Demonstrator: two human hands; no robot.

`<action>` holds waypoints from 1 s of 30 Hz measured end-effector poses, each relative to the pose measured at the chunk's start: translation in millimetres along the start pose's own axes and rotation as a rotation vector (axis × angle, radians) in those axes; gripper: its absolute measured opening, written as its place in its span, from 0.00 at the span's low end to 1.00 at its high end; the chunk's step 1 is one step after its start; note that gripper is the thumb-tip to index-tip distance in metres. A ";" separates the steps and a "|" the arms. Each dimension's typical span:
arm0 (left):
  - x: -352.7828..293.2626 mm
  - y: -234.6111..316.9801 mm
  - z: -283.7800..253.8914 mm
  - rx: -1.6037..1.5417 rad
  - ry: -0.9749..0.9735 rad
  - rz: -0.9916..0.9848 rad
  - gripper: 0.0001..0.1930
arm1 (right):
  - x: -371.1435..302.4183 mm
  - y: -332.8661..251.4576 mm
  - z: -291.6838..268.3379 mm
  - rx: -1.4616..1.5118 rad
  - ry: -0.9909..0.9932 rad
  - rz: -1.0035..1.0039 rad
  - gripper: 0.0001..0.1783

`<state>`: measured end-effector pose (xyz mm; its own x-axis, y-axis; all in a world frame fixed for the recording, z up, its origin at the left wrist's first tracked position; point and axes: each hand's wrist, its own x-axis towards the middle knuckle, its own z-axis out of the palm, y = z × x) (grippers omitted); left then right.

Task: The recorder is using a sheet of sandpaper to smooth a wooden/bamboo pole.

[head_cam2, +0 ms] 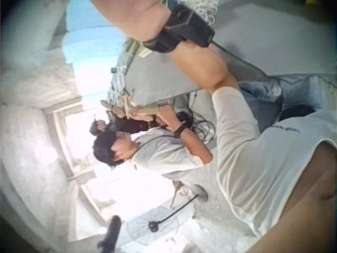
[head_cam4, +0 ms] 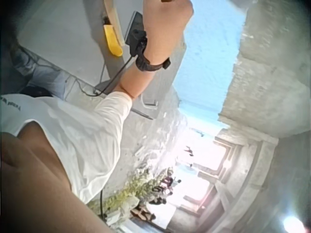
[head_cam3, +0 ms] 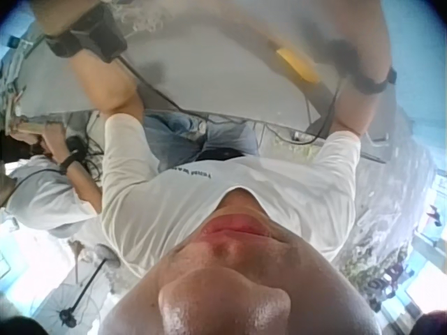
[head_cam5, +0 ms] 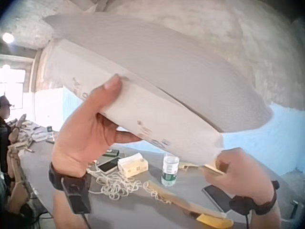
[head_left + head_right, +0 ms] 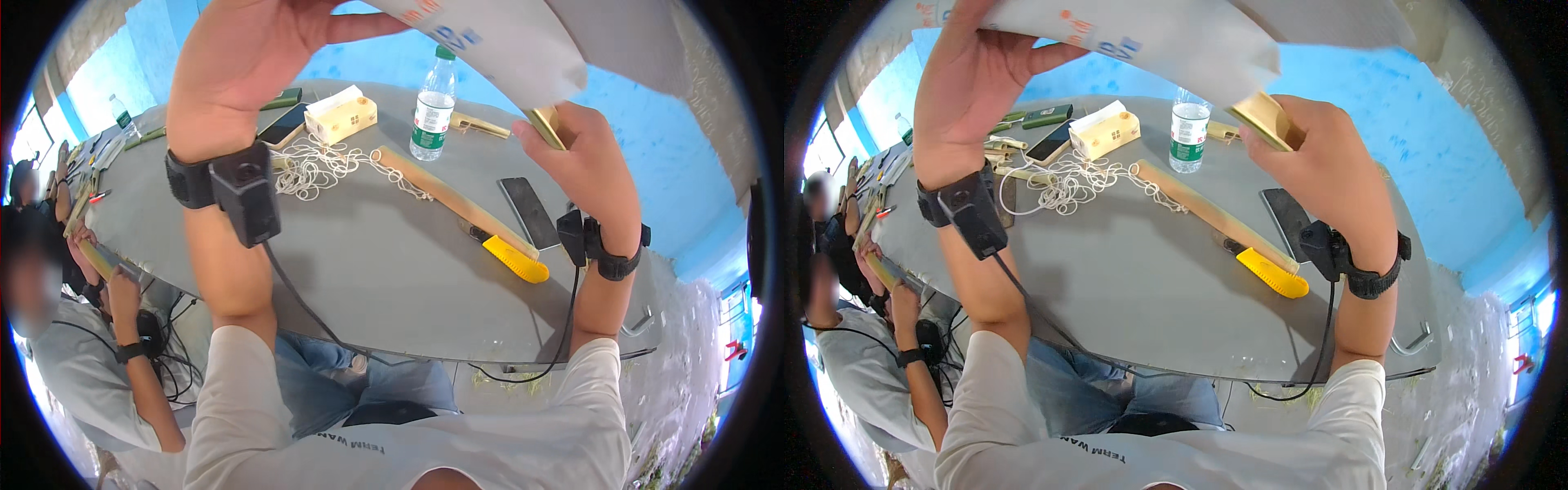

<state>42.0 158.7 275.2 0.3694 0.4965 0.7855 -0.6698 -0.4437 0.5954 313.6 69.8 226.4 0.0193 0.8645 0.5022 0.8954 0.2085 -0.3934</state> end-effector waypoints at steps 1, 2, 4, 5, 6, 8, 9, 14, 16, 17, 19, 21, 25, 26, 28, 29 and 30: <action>-1.4 -0.9 2.5 0.011 -0.010 -0.007 0.33 | -1.3 -2.4 1.1 -0.011 0.005 0.010 0.18; -2.6 0.7 5.1 0.030 -0.016 -0.008 0.34 | -0.8 -4.0 0.8 -0.019 0.011 0.009 0.18; -5.4 2.8 7.6 0.157 0.105 0.124 0.33 | 6.4 9.9 -4.6 -0.012 0.028 -0.020 0.18; -4.1 -3.3 6.9 0.261 0.216 0.250 0.32 | 9.2 20.4 -8.4 -0.021 0.051 -0.028 0.18; -4.2 3.9 0.1 0.264 0.218 0.247 0.32 | 10.4 23.7 -10.0 -0.018 0.048 -0.029 0.18; -1.1 25.1 -17.8 0.051 0.088 0.056 0.31 | 11.0 26.3 -11.7 -0.028 -0.005 0.000 0.18; -1.0 19.1 -19.6 0.036 -0.026 0.100 0.29 | 10.7 23.4 -9.8 -0.024 -0.006 0.000 0.18; 1.6 -3.3 3.7 0.129 0.067 0.021 0.28 | 6.6 11.6 5.8 -0.022 -0.021 -0.038 0.19; 2.5 -3.6 5.5 0.009 -0.023 -0.093 0.28 | 10.8 21.5 4.8 -0.008 -0.006 -0.047 0.19; 2.9 -4.9 4.7 0.018 -0.014 -0.082 0.28 | 11.4 23.9 4.9 0.006 0.012 -0.055 0.21; 2.8 -5.9 4.0 0.028 -0.008 -0.077 0.28 | 8.6 18.8 5.4 0.009 0.007 -0.049 0.20; 3.1 -7.5 8.0 0.023 -0.051 -0.071 0.28 | 7.3 17.0 6.7 0.008 -0.001 -0.043 0.20; -2.1 -19.0 33.7 0.332 0.137 0.018 0.29 | 7.3 16.4 20.9 -0.021 0.077 -0.072 0.21; 0.3 -16.3 32.3 0.213 0.067 -0.071 0.29 | 4.1 17.5 24.2 0.072 0.157 -0.186 0.21; 1.7 -14.5 26.9 0.091 -0.003 -0.162 0.30 | 4.2 15.5 19.5 0.070 0.124 -0.147 0.21; 2.0 -13.4 23.3 0.105 -0.038 -0.158 0.30 | 5.9 14.2 17.9 0.069 0.096 -0.115 0.22; 2.1 -12.1 21.4 0.119 -0.073 -0.153 0.30 | 5.6 13.5 19.8 0.071 0.097 -0.119 0.22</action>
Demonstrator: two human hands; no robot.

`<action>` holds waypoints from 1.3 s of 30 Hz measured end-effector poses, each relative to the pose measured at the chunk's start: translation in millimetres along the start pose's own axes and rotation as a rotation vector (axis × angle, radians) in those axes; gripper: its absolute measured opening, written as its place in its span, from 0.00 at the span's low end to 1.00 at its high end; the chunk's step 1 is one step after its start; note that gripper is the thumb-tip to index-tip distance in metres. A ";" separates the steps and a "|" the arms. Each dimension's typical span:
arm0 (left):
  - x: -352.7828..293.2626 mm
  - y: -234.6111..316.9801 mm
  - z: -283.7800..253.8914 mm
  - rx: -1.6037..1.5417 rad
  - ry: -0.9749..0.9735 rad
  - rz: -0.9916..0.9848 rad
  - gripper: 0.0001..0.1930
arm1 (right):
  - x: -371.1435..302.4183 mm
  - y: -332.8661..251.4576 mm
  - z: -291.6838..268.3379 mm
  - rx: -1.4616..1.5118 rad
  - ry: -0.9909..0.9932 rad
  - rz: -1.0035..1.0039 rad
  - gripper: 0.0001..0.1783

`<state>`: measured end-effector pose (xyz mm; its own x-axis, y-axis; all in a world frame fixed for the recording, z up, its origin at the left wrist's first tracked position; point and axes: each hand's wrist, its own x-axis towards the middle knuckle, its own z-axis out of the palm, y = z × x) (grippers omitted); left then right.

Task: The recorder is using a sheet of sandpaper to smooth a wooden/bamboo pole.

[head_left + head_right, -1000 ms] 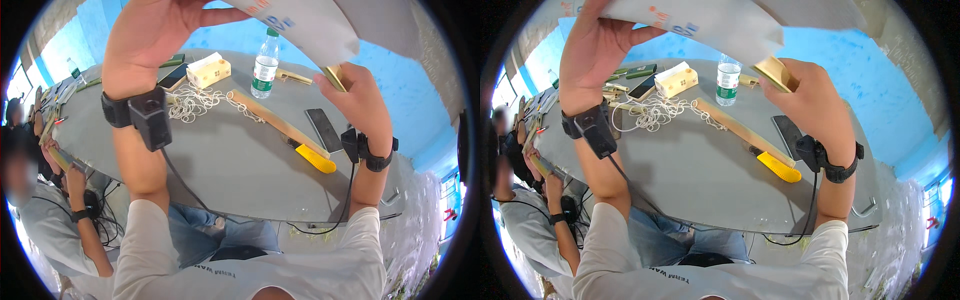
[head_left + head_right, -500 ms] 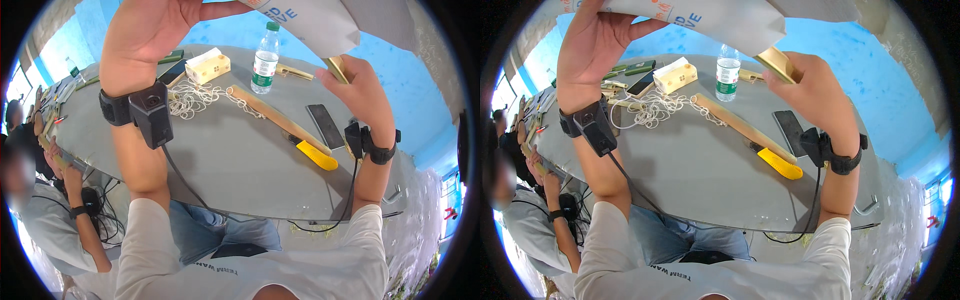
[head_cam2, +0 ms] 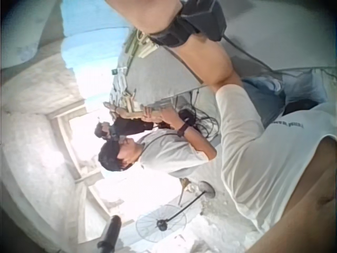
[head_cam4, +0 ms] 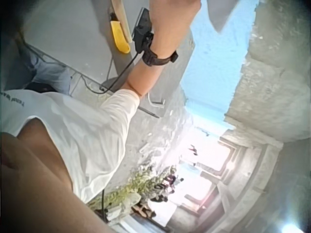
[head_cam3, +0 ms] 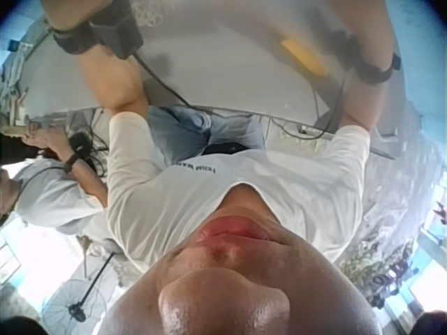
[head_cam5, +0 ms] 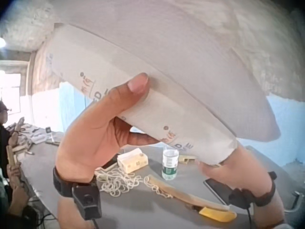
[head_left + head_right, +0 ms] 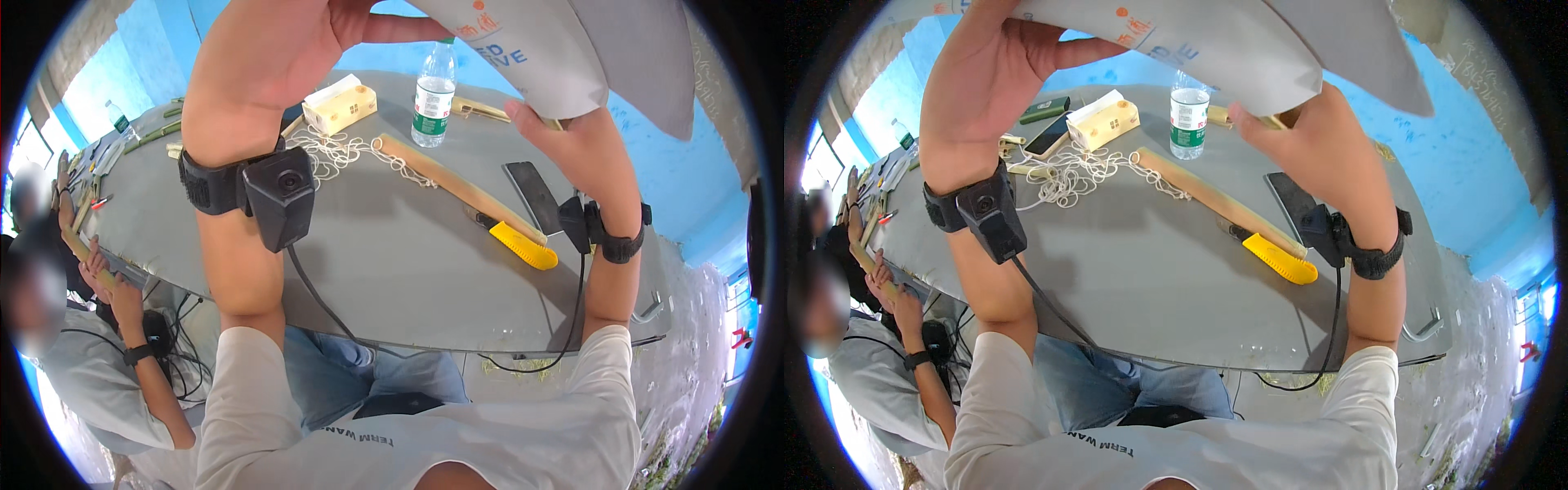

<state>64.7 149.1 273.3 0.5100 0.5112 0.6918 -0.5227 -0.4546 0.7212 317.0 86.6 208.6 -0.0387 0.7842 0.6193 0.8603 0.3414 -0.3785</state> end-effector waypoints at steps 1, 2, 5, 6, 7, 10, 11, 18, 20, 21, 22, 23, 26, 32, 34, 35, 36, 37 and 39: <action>-0.9 1.9 -0.6 0.004 0.001 0.002 0.30 | -1.6 -0.5 3.5 0.035 0.020 -0.015 0.22; -3.0 1.6 0.5 -0.012 0.003 0.006 0.29 | -4.5 -0.2 5.4 0.064 0.037 -0.021 0.22; -3.9 1.7 -3.3 -0.063 -0.003 -0.007 0.29 | -1.4 0.6 3.8 0.021 -0.001 -0.025 0.22; -3.1 2.4 -4.5 -0.094 -0.012 -0.022 0.29 | -0.4 1.4 1.7 0.021 0.000 -0.027 0.22; -3.0 2.8 -3.0 -0.093 -0.011 -0.020 0.29 | 0.3 3.0 -1.4 -0.038 -0.024 0.010 0.22; -5.3 -0.5 0.7 -0.109 0.049 0.148 0.29 | 3.8 4.1 -14.5 -0.087 -0.066 0.065 0.21; -5.0 0.4 -1.3 -0.015 0.144 0.231 0.29 | 5.3 4.5 -19.8 -0.079 -0.076 0.076 0.21; -5.4 7.3 -22.0 0.268 0.195 0.334 0.29 | 5.1 2.3 -15.6 -0.033 -0.078 0.060 0.20; -4.1 -4.9 -1.0 0.256 0.210 0.326 0.30 | 0.6 -6.6 -13.1 -0.122 -0.093 0.092 0.20; -2.3 -11.5 12.4 0.240 0.220 0.273 0.32 | -2.5 -5.2 -7.7 -0.124 -0.094 0.094 0.20; -2.6 -15.7 22.4 0.223 0.230 0.221 0.34 | -6.8 -0.4 1.8 -0.045 0.011 0.003 0.20; -5.7 -9.9 28.9 0.239 0.129 0.118 0.38 | -7.5 0.8 7.9 0.041 0.116 -0.096 0.20; -0.5 -17.4 14.9 0.166 -0.105 0.308 0.37 | -7.6 2.0 7.5 0.071 0.138 -0.157 0.20; -5.7 0.4 1.5 0.084 0.251 0.340 0.29 | 1.5 -1.7 -10.4 -0.070 -0.020 0.048 0.19; -5.1 4.1 -6.1 0.212 0.241 0.354 0.29 | 1.9 -0.5 -12.2 -0.073 -0.041 0.040 0.20; -5.0 6.1 -9.7 0.339 0.230 0.371 0.28 | 1.6 0.0 -12.4 -0.078 -0.061 0.031 0.20; -6.1 9.8 -15.0 0.339 0.229 0.368 0.28 | 0.1 -0.6 -10.5 -0.076 -0.061 0.033 0.20; -7.0 15.7 -21.1 0.183 0.107 0.296 0.29 | -1.3 -3.3 -7.8 -0.059 -0.062 0.035 0.20; -6.3 15.3 -19.0 0.026 -0.014 0.217 0.30 | -3.8 -6.3 -4.4 -0.041 -0.066 0.041 0.20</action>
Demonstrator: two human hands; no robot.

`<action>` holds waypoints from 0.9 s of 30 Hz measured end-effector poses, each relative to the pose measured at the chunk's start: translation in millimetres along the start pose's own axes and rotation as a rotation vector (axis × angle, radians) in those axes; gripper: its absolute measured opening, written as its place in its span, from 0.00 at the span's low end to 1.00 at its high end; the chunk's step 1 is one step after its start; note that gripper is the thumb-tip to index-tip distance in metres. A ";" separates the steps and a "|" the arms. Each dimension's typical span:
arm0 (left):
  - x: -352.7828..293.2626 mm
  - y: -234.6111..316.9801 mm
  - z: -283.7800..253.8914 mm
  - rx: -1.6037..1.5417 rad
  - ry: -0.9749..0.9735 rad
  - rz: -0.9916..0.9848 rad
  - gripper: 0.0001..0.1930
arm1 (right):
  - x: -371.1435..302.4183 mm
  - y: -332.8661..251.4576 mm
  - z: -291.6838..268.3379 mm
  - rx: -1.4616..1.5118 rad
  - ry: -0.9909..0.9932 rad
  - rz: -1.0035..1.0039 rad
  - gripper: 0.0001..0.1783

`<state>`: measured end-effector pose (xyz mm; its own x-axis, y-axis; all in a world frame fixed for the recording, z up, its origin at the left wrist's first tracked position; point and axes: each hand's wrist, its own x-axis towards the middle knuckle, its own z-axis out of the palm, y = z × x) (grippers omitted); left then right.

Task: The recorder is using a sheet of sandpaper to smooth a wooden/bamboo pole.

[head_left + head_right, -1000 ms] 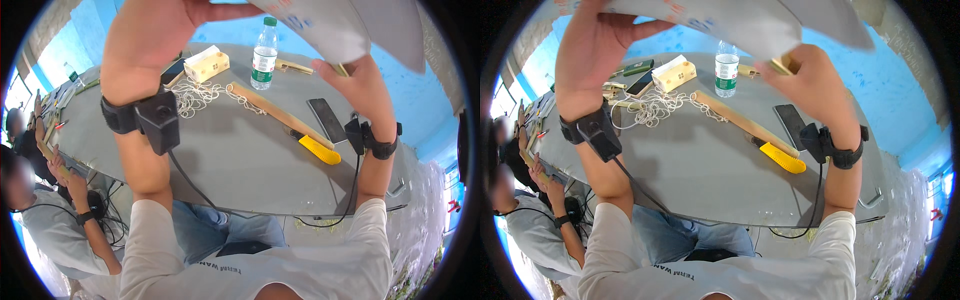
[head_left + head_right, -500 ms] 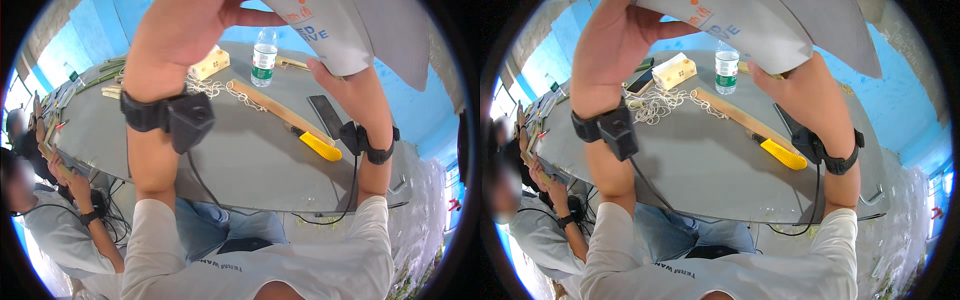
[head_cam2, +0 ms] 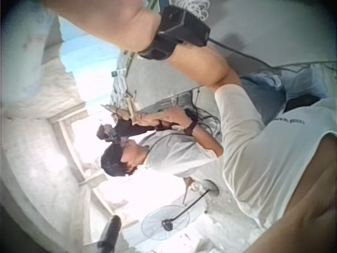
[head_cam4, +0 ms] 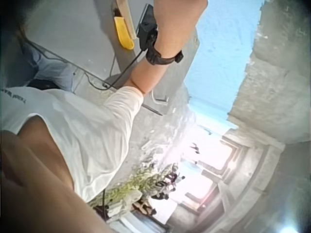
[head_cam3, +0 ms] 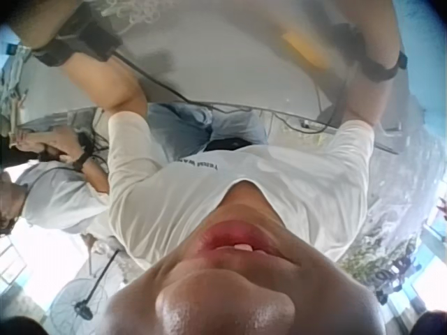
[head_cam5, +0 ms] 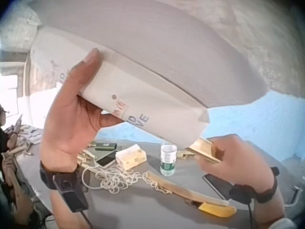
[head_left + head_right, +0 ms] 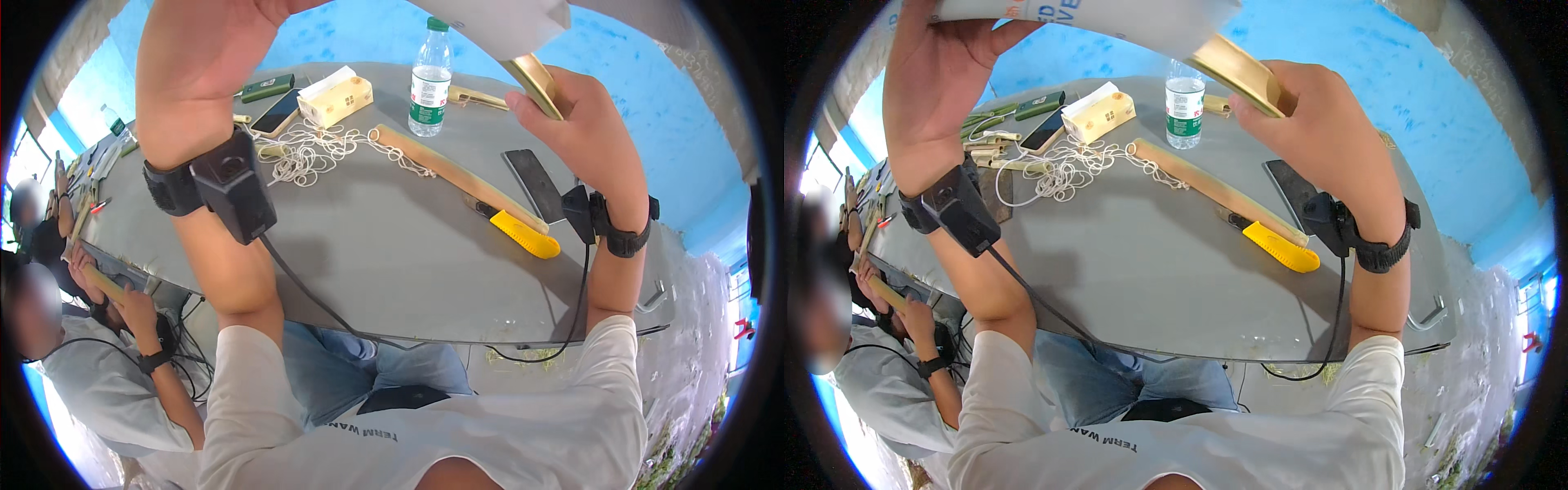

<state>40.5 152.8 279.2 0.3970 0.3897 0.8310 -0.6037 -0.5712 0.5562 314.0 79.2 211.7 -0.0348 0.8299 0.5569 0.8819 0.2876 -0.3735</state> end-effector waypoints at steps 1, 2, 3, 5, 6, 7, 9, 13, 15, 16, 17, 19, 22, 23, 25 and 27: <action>0.2 -4.8 4.5 0.007 0.049 -0.007 0.31 | -0.4 -3.2 -1.8 -0.040 -0.027 0.031 0.20; 1.5 -9.8 13.2 0.009 0.099 -0.014 0.32 | -1.5 -3.0 -4.5 -0.083 -0.056 0.066 0.20; 3.1 -15.2 20.7 0.004 0.097 -0.016 0.32 | -1.5 2.4 -3.6 -0.085 -0.056 0.071 0.20; 5.1 -24.5 30.4 -0.052 0.083 -0.041 0.32 | -1.4 14.5 3.0 -0.164 0.098 -0.044 0.20; 3.6 -26.7 30.0 -0.059 0.072 -0.044 0.32 | -3.0 14.1 8.5 -0.167 0.104 -0.032 0.20; 1.3 -28.7 29.1 -0.029 0.059 -0.053 0.32 | -4.0 9.8 15.8 -0.005 0.147 -0.086 0.20; -0.1 -32.5 31.9 0.000 0.049 -0.060 0.32 | -3.1 9.9 15.9 0.154 0.189 -0.142 0.20; -0.3 -26.2 23.6 0.174 0.198 0.037 0.34 | -2.0 -2.1 3.1 -0.037 0.086 -0.022 0.19; 0.4 -6.1 10.5 -0.013 -0.083 0.014 0.35 | 0.7 -5.0 -3.8 0.008 0.076 -0.030 0.19; -0.2 -4.6 9.9 0.009 -0.076 0.017 0.35 | 2.5 -0.2 -10.0 -0.009 0.060 -0.021 0.19; 1.0 -7.3 18.7 0.085 0.110 0.021 0.35 | 3.6 5.5 -12.6 -0.026 0.049 -0.011 0.20; 2.9 -29.9 33.9 0.284 0.360 0.162 0.35 | 1.4 9.3 -8.4 -0.014 0.041 0.016 0.20; -0.9 -18.1 37.2 0.229 0.308 0.026 0.35 | 0.4 7.4 -6.0 -0.057 0.040 0.104 0.21; -0.7 -18.2 39.0 0.173 0.253 -0.093 0.35 | -2.4 8.1 -3.1 -0.118 0.047 0.193 0.22; 1.9 -17.9 44.5 0.109 0.190 -0.198 0.35 | -6.6 7.8 6.7 -0.027 0.188 0.073 0.22; 7.0 -12.4 52.4 0.123 0.232 -0.414 0.35 | -3.8 1.9 3.8 0.105 0.134 0.084 0.21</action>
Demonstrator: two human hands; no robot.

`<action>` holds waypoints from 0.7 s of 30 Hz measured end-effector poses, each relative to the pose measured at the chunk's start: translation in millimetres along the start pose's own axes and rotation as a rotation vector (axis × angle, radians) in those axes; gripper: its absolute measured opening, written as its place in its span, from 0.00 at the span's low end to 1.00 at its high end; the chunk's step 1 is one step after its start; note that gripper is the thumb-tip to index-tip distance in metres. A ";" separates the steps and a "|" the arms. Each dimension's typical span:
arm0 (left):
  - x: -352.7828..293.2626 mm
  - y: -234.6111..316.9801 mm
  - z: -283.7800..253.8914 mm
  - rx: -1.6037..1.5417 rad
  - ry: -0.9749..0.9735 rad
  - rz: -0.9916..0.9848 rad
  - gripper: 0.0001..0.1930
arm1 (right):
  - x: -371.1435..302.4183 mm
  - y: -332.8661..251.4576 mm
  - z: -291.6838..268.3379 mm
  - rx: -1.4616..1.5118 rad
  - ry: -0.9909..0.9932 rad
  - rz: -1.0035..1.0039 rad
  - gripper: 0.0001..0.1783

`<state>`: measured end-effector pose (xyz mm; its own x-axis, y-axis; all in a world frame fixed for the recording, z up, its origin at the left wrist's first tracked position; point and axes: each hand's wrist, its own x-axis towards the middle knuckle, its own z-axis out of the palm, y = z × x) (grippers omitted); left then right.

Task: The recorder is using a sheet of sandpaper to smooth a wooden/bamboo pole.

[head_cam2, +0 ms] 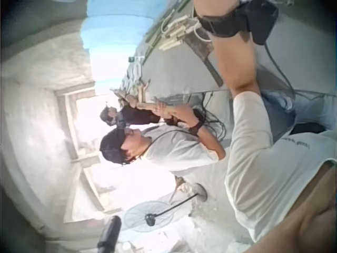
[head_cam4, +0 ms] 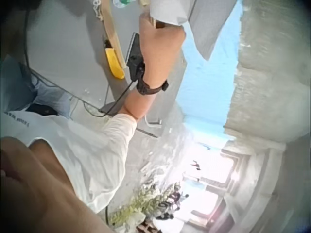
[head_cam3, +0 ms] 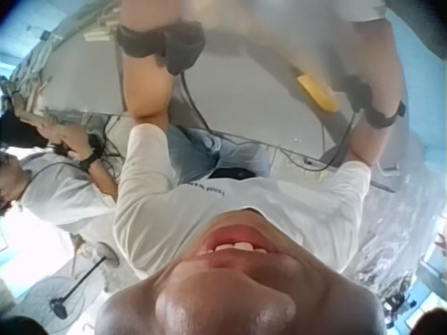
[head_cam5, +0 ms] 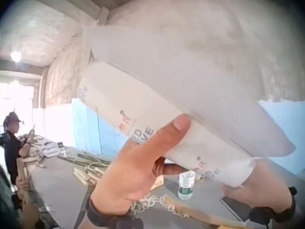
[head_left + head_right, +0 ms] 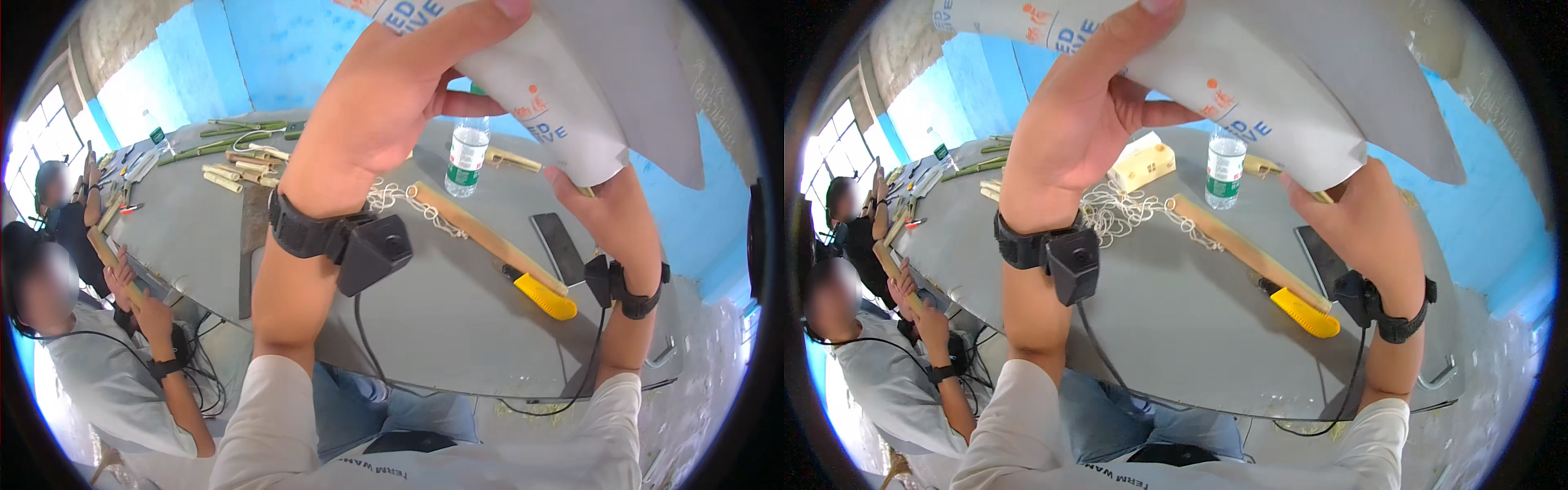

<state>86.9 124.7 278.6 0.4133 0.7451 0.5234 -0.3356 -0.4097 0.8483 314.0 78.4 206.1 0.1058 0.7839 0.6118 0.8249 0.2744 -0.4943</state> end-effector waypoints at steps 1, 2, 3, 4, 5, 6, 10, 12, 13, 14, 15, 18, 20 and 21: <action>8.5 -12.8 -12.3 -0.057 -0.058 0.058 0.34 | 3.1 1.0 0.4 0.027 -0.029 -0.009 0.21; 5.4 -11.1 -13.3 -0.072 -0.063 0.062 0.34 | 3.2 -0.1 1.2 0.011 -0.027 -0.008 0.21; -0.1 -8.1 -13.0 -0.046 -0.038 0.122 0.33 | 3.5 -2.8 3.9 0.033 -0.047 -0.015 0.20; -2.6 -5.9 -12.7 -0.022 -0.012 0.180 0.32 | 3.8 -2.5 4.8 0.054 -0.067 -0.021 0.20; -5.2 -1.6 -13.5 -0.032 -0.008 0.176 0.32 | 3.4 -1.7 4.5 -0.013 -0.084 -0.008 0.19; -6.2 2.3 -14.3 0.000 -0.024 0.167 0.32 | 3.9 -4.3 2.5 -0.021 -0.092 -0.004 0.19; 0.7 4.9 -33.8 -0.316 -0.232 0.086 0.34 | 6.7 -5.7 8.5 0.058 -0.083 -0.019 0.20; 1.6 8.1 -43.3 -0.302 -0.234 0.080 0.33 | 6.3 -4.7 6.1 0.053 -0.090 -0.013 0.20; 0.3 9.8 -46.2 -0.288 -0.241 0.073 0.33 | 8.4 -4.0 4.0 -0.003 -0.114 0.008 0.21; 0.5 3.0 -41.5 -0.296 -0.244 0.070 0.33 | 9.6 -0.7 2.5 -0.071 -0.134 0.039 0.21; 2.2 -8.6 -29.1 -0.220 -0.147 0.168 0.32 | 9.6 5.2 2.8 -0.082 -0.131 0.049 0.21; 7.1 -25.4 -15.1 -0.180 -0.044 0.239 0.31 | 11.1 11.4 10.0 -0.196 -0.108 0.080 0.20; 6.7 -26.8 -17.0 -0.229 -0.050 0.219 0.30 | 14.4 10.6 11.9 -0.088 -0.150 0.093 0.20; 6.8 -27.5 -18.0 -0.224 -0.094 0.168 0.30 | 13.0 10.2 16.8 -0.092 -0.149 0.092 0.20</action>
<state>83.7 150.5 257.3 0.4088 0.6205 0.6692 -0.5806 -0.3889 0.7153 314.5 100.8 198.6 0.1055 0.8792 0.4645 0.8634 0.1508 -0.4815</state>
